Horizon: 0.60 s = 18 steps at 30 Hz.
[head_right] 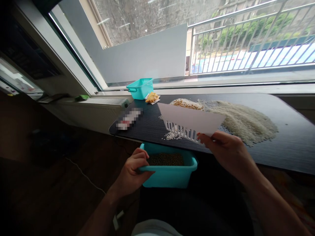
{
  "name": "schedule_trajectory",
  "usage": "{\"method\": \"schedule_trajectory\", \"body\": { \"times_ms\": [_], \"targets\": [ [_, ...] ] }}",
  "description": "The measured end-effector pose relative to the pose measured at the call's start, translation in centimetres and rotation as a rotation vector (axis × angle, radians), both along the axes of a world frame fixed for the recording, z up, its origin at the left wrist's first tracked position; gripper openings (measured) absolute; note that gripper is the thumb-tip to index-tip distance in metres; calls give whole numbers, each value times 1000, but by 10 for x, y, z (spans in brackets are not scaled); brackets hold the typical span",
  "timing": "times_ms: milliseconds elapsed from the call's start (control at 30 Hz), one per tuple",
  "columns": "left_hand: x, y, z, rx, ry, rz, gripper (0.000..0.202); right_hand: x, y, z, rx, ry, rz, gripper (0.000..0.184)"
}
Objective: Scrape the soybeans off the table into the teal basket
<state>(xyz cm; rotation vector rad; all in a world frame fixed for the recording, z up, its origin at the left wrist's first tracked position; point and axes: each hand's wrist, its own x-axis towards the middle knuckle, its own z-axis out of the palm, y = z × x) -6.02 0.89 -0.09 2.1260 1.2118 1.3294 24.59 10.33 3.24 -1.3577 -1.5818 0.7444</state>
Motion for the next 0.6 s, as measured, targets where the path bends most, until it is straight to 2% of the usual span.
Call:
{"method": "schedule_trajectory", "body": {
  "times_ms": [133, 233, 400, 600],
  "targets": [
    [20, 5, -1, -6, -64, -44, 38, 3, -2, -5, -8, 46, -76, 63],
    [28, 5, -1, -19, -65, -34, 38, -11, -9, -15, -15, 96, -26, 64],
    [23, 2, 2, -55, -5, 24, 35, -29, -19, -27, -13, 80, 45, 56],
    [15, 1, -1, -45, 16, 52, 34, -7, -22, -23, -76, 153, -63, 49]
  ]
}}
